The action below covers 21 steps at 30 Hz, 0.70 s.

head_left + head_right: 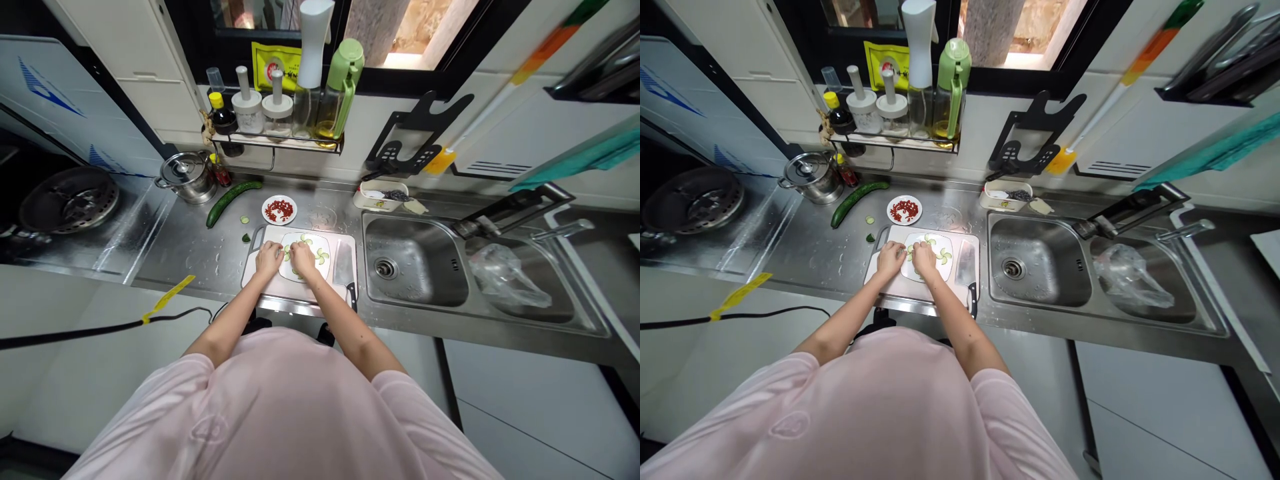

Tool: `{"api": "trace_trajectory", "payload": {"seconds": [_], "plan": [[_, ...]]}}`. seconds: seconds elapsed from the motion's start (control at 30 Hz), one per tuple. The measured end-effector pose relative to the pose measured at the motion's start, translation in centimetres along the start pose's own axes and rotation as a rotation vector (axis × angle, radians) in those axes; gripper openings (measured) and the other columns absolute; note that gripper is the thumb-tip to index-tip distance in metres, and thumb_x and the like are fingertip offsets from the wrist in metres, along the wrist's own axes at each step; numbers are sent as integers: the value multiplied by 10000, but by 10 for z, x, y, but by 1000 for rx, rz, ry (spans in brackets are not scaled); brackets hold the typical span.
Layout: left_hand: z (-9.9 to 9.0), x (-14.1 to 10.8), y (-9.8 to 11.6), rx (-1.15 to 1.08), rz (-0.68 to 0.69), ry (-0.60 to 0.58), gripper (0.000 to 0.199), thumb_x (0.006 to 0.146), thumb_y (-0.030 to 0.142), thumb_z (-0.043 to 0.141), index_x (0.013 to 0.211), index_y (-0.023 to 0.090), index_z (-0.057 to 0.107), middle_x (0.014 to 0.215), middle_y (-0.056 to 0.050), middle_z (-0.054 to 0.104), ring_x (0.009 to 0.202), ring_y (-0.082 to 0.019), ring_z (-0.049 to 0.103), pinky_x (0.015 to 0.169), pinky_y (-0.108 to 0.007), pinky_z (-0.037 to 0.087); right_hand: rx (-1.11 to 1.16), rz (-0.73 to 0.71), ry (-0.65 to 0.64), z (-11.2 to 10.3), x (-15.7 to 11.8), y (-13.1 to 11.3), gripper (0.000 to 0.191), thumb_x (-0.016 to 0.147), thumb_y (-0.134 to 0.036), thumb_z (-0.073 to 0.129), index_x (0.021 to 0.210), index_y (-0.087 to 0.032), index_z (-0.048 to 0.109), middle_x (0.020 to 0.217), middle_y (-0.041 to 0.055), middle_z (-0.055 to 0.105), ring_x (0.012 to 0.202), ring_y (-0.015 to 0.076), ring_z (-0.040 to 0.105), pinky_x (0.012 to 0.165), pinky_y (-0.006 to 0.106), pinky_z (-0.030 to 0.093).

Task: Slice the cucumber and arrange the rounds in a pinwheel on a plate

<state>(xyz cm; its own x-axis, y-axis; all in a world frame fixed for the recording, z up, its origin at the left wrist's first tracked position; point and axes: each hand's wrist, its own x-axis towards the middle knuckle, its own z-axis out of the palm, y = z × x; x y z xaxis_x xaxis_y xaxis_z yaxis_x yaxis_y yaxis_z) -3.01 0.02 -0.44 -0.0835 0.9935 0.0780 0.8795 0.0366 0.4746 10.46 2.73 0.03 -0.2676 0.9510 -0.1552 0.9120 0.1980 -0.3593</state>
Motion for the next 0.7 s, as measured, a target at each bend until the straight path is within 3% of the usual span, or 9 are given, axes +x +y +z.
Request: {"api": "trace_trajectory", "payload": {"seconds": [0.3,0.7], "plan": [[-7,0,-7,-65,87,-56,227,788,303,585,986,247,681,1039,-70,535,1028,-242,489,857,-335,425,-15,-16,-12,-1,-9,7,261,924,-295,396,1099,-205,566,1099,98,543,1019,224,463,768,293,391],[-3,2,-4,15,216,-64,208,831,267,526,944,268,700,1048,-77,534,1014,-234,456,809,-330,417,-48,-19,-9,4,-6,6,289,947,-278,330,1079,-199,575,1069,98,544,988,217,456,763,286,385]]}}
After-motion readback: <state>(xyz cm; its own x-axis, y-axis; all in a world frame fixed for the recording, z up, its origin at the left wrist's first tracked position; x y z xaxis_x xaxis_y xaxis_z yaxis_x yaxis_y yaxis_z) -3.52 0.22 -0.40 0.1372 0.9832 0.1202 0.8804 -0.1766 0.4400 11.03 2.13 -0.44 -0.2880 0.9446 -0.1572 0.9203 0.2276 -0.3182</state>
